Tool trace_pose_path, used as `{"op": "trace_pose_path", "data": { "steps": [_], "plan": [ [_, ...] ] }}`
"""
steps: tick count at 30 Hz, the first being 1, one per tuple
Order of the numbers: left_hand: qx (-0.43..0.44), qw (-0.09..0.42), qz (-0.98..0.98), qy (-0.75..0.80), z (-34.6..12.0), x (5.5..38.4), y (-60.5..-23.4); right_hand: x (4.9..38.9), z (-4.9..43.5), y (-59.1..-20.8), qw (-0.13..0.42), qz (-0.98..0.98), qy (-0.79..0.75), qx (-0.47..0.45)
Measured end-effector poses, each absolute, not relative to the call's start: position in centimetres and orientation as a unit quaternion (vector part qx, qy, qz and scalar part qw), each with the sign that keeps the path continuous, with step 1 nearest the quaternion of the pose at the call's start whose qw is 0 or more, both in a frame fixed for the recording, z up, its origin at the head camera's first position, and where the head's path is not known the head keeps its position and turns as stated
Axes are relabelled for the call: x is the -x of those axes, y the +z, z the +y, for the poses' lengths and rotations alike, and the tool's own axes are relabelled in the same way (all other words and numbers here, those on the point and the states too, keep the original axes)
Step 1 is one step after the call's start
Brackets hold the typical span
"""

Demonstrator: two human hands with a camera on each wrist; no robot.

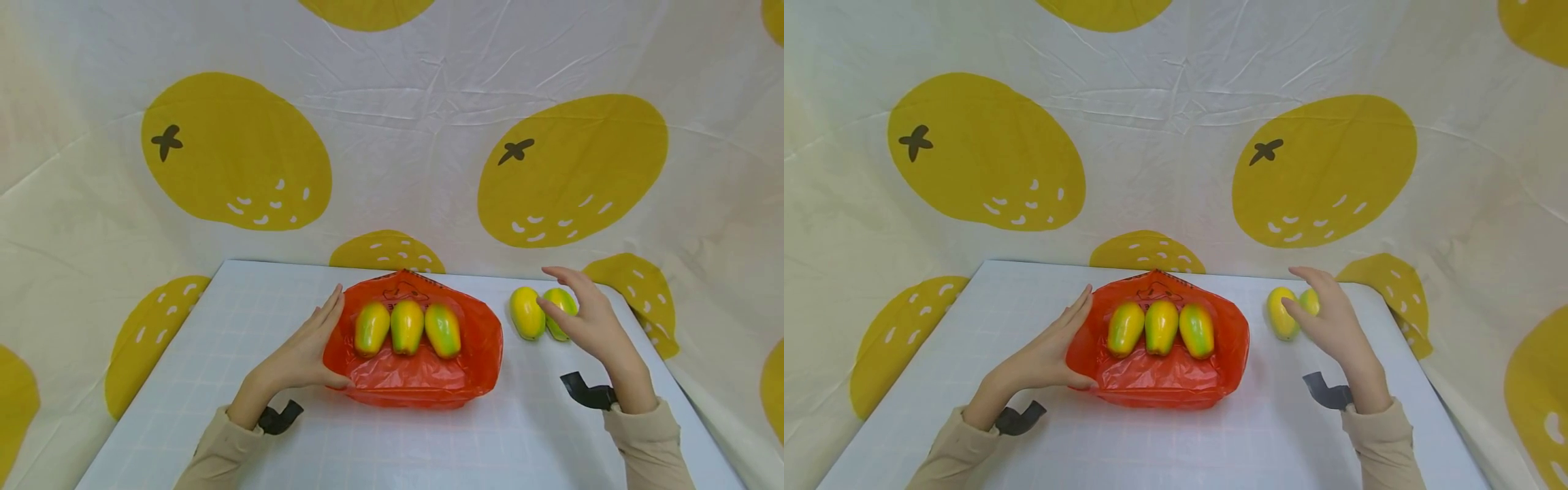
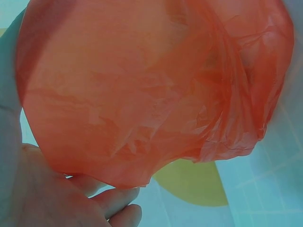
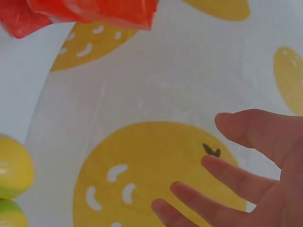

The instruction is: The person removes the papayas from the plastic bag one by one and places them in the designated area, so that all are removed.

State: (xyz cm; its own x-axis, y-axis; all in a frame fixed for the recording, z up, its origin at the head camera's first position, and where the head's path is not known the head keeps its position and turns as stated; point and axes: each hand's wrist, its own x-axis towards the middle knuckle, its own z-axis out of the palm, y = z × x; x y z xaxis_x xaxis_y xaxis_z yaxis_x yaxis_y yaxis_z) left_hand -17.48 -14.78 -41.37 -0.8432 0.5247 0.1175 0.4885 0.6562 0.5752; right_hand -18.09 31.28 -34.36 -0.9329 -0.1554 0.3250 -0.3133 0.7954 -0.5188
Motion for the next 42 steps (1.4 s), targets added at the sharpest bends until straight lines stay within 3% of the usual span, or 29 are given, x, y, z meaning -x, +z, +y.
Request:
{"op": "trace_pose_path", "data": {
  "steps": [14,24,42],
  "plan": [
    [-0.276,0.039,0.91,0.307,-14.7,17.6,-41.3,17.3,27.0,-31.6,0.189,-0.911,0.302,-0.209],
    [-0.28,0.033,0.91,0.304,-14.7,17.8,-41.3,17.7,23.2,-29.9,0.164,-0.905,0.296,-0.259],
    [-0.286,0.028,0.907,0.309,-14.7,17.8,-41.3,21.1,16.6,-29.1,-0.009,-0.916,0.256,-0.309]
  ]
}}
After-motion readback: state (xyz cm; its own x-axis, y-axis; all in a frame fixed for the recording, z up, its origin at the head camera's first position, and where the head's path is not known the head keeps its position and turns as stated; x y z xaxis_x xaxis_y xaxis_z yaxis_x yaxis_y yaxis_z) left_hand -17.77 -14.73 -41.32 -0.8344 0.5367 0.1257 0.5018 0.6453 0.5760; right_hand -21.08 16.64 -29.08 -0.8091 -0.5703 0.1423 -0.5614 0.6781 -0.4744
